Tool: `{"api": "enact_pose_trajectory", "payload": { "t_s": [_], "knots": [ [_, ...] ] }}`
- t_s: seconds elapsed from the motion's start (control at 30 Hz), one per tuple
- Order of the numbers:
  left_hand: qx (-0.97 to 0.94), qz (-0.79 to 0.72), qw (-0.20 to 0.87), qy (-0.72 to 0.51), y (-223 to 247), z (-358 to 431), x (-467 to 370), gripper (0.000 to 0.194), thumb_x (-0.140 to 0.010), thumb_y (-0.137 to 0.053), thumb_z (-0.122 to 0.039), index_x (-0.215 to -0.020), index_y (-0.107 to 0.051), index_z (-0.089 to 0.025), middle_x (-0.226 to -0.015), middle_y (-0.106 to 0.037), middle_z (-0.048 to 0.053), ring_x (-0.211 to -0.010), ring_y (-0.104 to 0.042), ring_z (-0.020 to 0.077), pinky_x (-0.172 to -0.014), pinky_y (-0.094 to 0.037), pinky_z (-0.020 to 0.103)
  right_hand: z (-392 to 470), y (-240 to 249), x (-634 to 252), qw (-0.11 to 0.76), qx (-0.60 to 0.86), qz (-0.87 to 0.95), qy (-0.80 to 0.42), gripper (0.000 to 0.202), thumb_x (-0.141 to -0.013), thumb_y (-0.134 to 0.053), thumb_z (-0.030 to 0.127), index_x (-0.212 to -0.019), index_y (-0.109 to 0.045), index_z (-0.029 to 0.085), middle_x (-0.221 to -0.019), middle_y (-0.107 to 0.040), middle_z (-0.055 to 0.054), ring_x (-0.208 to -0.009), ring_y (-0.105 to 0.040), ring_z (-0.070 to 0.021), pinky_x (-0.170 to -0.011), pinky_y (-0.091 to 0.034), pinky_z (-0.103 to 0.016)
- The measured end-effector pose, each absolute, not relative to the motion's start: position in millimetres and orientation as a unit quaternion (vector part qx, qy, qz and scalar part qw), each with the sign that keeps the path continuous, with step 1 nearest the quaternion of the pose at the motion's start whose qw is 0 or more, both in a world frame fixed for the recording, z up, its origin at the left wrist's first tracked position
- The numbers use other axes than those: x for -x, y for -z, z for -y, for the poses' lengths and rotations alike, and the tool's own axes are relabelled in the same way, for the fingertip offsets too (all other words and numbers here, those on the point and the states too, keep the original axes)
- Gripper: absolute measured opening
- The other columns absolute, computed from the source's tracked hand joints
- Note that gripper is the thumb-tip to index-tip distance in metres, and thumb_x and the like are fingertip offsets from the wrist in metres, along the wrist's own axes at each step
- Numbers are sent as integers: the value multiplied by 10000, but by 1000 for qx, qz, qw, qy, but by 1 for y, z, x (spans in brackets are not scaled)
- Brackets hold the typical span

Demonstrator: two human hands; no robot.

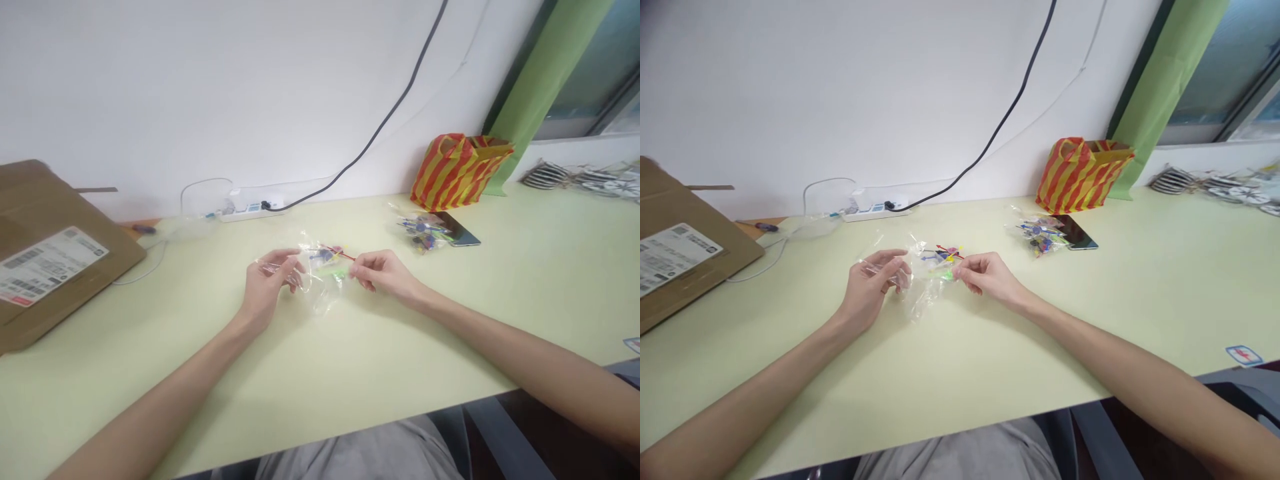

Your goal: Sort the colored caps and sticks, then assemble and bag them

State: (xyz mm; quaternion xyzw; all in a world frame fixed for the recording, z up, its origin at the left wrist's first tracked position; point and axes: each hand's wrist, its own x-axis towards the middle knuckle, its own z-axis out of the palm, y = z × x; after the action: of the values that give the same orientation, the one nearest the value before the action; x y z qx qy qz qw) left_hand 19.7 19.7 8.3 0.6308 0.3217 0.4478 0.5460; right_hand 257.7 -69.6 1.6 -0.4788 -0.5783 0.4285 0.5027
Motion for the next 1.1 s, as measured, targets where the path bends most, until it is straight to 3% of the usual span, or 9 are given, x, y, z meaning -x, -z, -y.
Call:
{"api": "enact_pose_trajectory", "payload": {
  "t_s": [0.23,0.3,0.4,0.53,0.67,0.9,1.1],
  "knots": [
    [-614,-259,643,-377,-8,-17,-20,681,-885,-725,-489,-1454,-447,-237,-966,-766,96,-592,-692,181,-502,-505,273,69,-1,-255,617,479,506,-366,398,-819,-754,580,-855,-651,198,-653,-666,-7,-511,-570,-131,-488,-451,-276],
    [-639,-258,639,-341,-6,-13,-22,639,-881,-727,-497,-1409,-517,-204,-960,-774,123,-587,-705,202,-474,-486,269,69,-1,-255,632,475,496,-360,391,-799,-783,558,-879,-646,200,-721,-719,-34,-561,-631,-153,-502,-481,-281],
    [-681,-274,596,-327,-4,-9,-24,429,-874,-735,-493,-1123,-708,-144,-923,-773,142,-604,-704,196,-445,-421,239,70,-1,-254,621,471,502,-375,377,-799,-793,531,-890,-647,195,-777,-757,-65,-620,-689,-183,-528,-517,-293],
    [-699,-303,542,-355,-2,-11,-25,379,-921,-668,-505,-871,-737,-135,-814,-761,112,-560,-653,153,-442,-369,235,73,0,-249,593,467,525,-393,367,-813,-782,527,-879,-655,189,-802,-767,-78,-644,-701,-188,-525,-518,-290],
    [-705,-311,516,-374,-2,-13,-24,385,-932,-649,-500,-851,-741,-136,-740,-746,91,-549,-616,142,-460,-363,245,72,-1,-247,588,476,528,-386,375,-809,-788,526,-856,-650,181,-753,-746,-66,-572,-660,-164,-527,-515,-296],
    [-681,-308,517,-418,-4,-15,-22,355,-873,-720,-506,-925,-787,-161,-941,-767,100,-769,-662,186,-588,-497,267,69,-3,-254,535,473,564,-413,393,-819,-778,537,-845,-639,170,-707,-701,-41,-518,-599,-131,-529,-490,-282],
    [-654,-315,516,-454,-4,-23,-18,364,-873,-721,-508,-920,-793,-154,-915,-771,107,-807,-681,191,-587,-500,253,69,4,-254,487,467,588,-446,375,-838,-767,517,-869,-644,164,-688,-690,-30,-528,-592,-120,-523,-487,-254]
  ]
}}
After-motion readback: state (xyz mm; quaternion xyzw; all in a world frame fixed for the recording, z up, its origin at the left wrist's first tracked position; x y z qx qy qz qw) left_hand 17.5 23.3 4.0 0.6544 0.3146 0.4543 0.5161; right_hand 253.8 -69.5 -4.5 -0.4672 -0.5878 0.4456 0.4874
